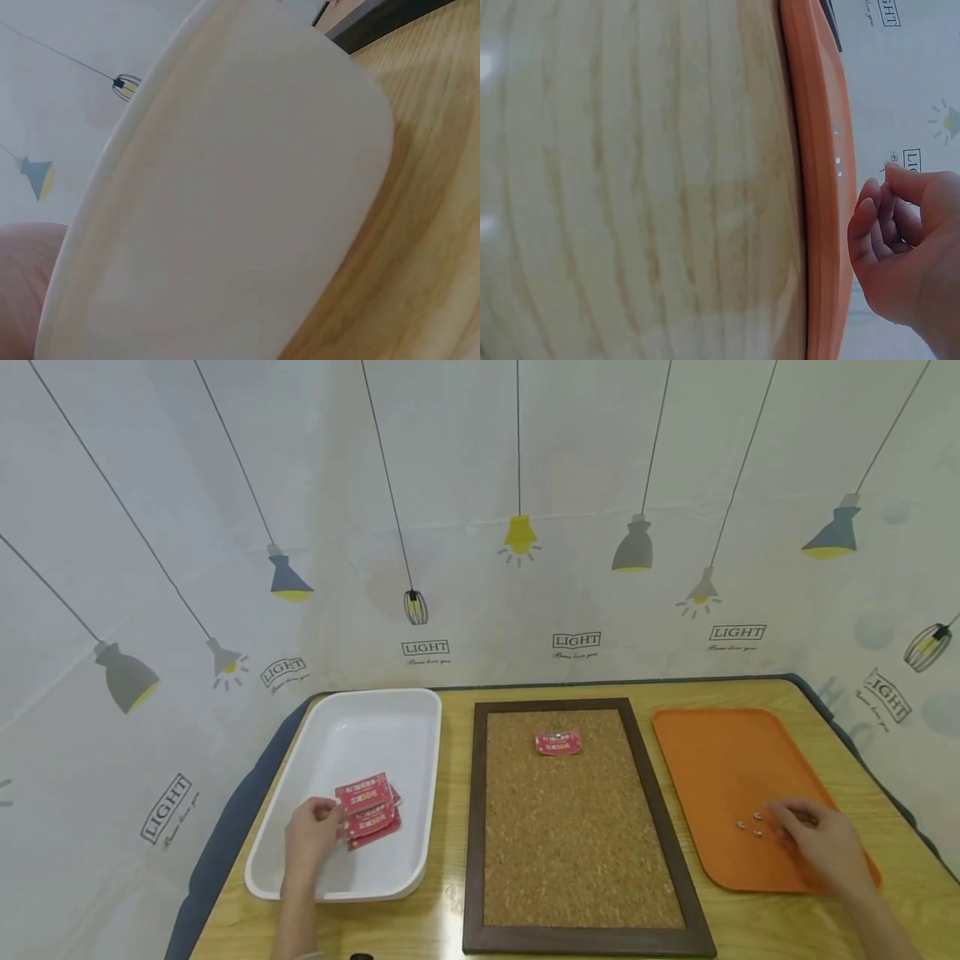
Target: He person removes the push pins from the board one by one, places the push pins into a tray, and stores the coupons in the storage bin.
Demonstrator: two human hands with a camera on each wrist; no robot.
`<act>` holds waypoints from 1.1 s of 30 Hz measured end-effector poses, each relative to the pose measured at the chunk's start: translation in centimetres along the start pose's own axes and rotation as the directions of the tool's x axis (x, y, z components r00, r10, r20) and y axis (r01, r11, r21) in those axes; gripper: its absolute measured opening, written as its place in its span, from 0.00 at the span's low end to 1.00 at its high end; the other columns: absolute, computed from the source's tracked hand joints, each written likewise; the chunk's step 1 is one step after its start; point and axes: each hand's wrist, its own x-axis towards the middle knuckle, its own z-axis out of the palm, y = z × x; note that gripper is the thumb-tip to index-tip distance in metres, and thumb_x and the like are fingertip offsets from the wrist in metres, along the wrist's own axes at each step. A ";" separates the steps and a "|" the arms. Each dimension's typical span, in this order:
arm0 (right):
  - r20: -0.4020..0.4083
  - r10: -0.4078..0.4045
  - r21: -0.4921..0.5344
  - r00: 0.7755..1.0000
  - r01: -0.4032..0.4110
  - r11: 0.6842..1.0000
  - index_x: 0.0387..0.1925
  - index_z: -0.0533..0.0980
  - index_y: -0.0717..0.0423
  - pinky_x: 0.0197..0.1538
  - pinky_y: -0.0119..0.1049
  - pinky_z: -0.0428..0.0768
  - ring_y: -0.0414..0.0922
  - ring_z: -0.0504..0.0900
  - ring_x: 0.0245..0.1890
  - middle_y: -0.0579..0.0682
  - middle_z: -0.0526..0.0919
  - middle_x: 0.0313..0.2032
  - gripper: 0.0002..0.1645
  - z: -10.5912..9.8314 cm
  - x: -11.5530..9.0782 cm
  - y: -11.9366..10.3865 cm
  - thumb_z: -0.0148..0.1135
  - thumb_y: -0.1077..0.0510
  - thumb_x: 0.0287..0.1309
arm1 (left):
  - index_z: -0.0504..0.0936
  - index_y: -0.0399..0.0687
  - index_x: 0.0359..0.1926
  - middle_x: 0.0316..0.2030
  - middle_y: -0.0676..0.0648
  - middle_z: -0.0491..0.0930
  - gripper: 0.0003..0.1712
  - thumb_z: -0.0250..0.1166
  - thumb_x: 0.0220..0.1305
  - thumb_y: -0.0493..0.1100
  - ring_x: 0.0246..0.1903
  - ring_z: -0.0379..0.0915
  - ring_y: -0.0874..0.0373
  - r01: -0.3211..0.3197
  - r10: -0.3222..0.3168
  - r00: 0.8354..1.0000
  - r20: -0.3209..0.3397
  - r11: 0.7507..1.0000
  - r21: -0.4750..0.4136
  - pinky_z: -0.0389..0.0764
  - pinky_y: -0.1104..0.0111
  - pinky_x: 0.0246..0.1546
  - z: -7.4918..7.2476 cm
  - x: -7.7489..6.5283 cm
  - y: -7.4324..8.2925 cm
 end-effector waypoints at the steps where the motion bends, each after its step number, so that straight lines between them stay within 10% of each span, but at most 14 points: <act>1: 0.005 -0.001 -0.010 1.000 0.001 1.000 0.55 0.74 0.76 0.29 0.34 0.81 0.39 0.83 0.25 0.47 0.85 0.28 0.38 -0.1 0.0 0.2 0.57 0.41 0.71 | 0.75 0.27 0.50 0.38 0.34 0.77 0.16 0.58 0.72 0.39 0.28 0.78 0.55 0.006 -0.006 1.000 0.003 1.000 0.001 0.78 0.73 0.25 -0.1 0.0 0.0; 14: -0.009 -0.102 -0.312 0.995 0.094 0.946 0.45 0.80 0.73 0.33 0.44 0.78 0.48 0.80 0.31 0.62 0.85 0.35 0.31 -0.2 0.9 1.7 0.56 0.44 0.72 | 0.75 0.26 0.48 0.33 0.35 0.82 0.16 0.58 0.71 0.40 0.23 0.78 0.59 0.045 -0.045 0.999 0.012 0.998 0.053 0.75 0.70 0.24 -0.8 0.3 -1.1; 26: 0.010 -0.102 -0.337 0.995 0.100 0.936 0.43 0.81 0.74 0.35 0.50 0.78 0.62 0.82 0.36 0.66 0.84 0.36 0.31 -0.3 1.6 2.5 0.57 0.45 0.72 | 0.75 0.26 0.48 0.32 0.37 0.81 0.17 0.58 0.71 0.41 0.23 0.77 0.58 0.106 -0.113 0.992 0.048 0.987 0.122 0.73 0.69 0.25 -0.9 1.0 -1.9; 33: 0.023 -0.093 -0.312 0.995 0.096 0.945 0.44 0.80 0.75 0.29 0.37 0.75 0.45 0.79 0.26 0.53 0.85 0.27 0.32 -0.2 1.7 2.7 0.58 0.44 0.71 | 0.75 0.26 0.49 0.32 0.39 0.83 0.18 0.57 0.71 0.42 0.23 0.76 0.59 0.124 -0.134 0.987 0.085 0.986 0.116 0.73 0.69 0.26 -1.0 0.9 -2.0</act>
